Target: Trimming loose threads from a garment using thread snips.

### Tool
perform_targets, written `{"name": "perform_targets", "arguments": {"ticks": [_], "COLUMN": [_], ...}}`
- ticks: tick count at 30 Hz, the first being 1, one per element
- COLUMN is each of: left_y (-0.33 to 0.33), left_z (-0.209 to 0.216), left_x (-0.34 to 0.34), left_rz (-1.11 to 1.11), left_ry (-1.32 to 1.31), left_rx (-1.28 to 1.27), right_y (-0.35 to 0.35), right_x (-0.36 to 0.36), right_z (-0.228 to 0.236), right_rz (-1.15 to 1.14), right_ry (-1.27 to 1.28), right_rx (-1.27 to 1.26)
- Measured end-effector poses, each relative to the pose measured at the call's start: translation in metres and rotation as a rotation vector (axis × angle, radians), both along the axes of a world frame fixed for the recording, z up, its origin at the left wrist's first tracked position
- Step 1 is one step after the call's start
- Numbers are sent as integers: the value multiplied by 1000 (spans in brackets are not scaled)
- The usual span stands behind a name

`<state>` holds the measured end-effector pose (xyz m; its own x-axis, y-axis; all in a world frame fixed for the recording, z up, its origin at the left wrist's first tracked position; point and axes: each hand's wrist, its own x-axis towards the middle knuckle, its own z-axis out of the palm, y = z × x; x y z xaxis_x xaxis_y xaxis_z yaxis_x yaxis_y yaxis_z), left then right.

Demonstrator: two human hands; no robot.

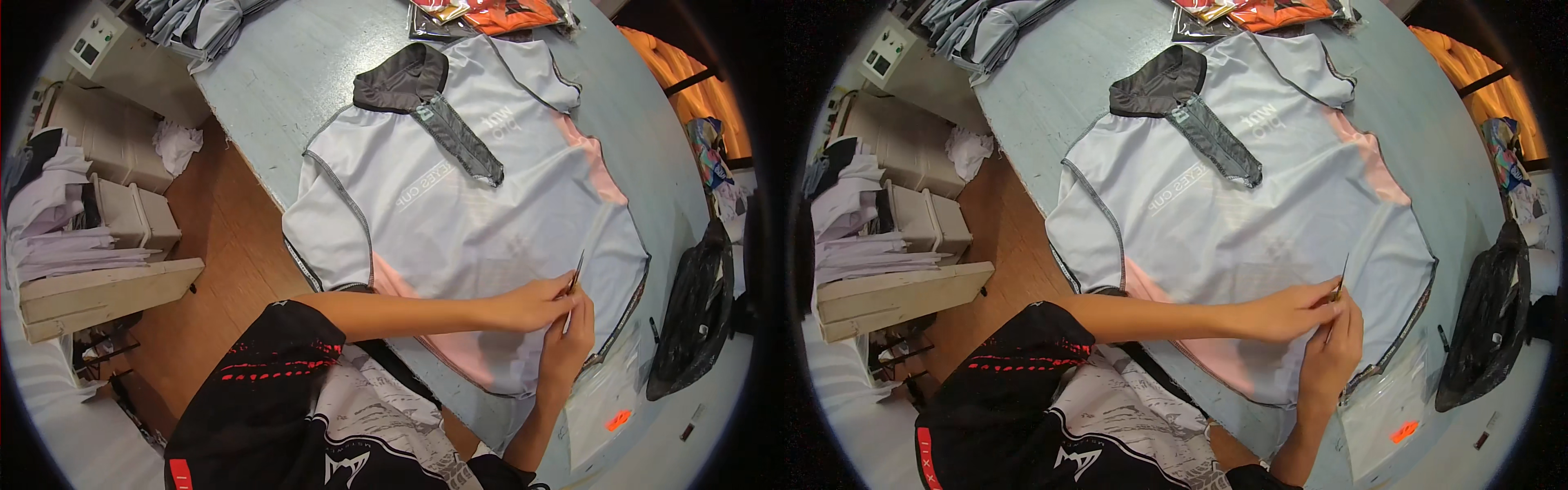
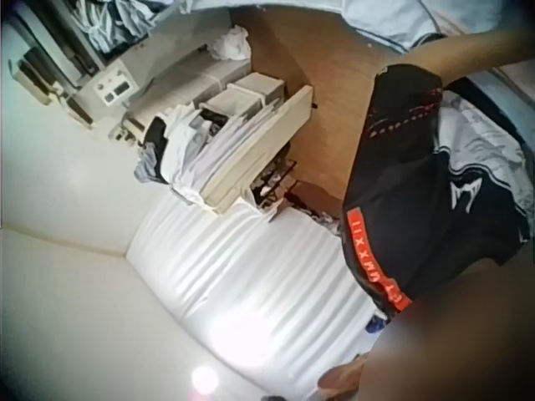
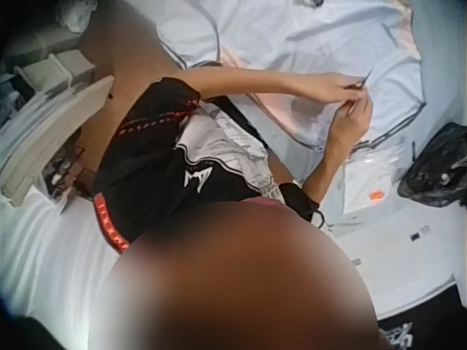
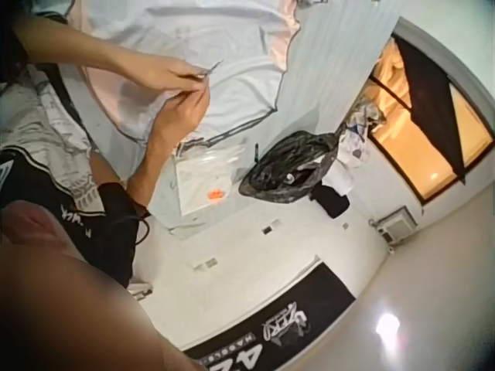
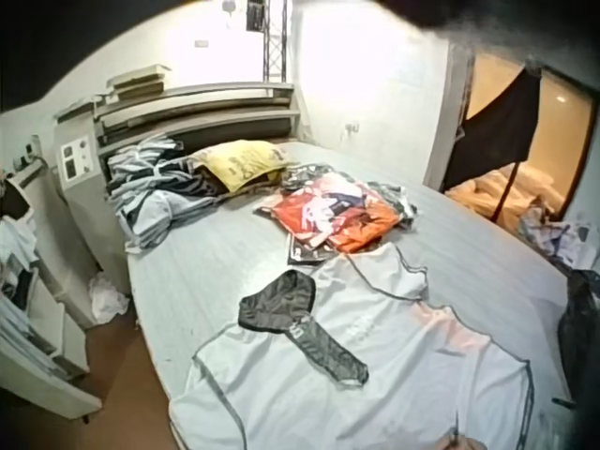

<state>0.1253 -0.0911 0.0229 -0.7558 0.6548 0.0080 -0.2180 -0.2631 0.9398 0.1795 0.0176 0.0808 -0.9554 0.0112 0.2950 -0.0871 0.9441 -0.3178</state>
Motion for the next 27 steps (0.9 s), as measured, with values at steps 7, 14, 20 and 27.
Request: {"name": "perform_targets", "arguments": {"ticks": [7, 14, 20, 27], "left_y": [-100, -184, -261, -262], "left_z": [51, 9, 0, 24], "left_x": [-48, -88, -96, -97], "left_rz": [-119, 542, 516, 393], "left_ry": [235, 1099, 957, 827], "left_rx": [-215, -1059, -1381, -1311], "right_y": [-5, 2, 5, -7], "right_x": [-61, -107, -70, -45], "right_z": [-10, -66, -76, -67], "right_rz": [30, -11, -107, -230], "right_ry": [-100, 45, 76, 59], "right_rx": [-829, -990, -1048, -953]}}
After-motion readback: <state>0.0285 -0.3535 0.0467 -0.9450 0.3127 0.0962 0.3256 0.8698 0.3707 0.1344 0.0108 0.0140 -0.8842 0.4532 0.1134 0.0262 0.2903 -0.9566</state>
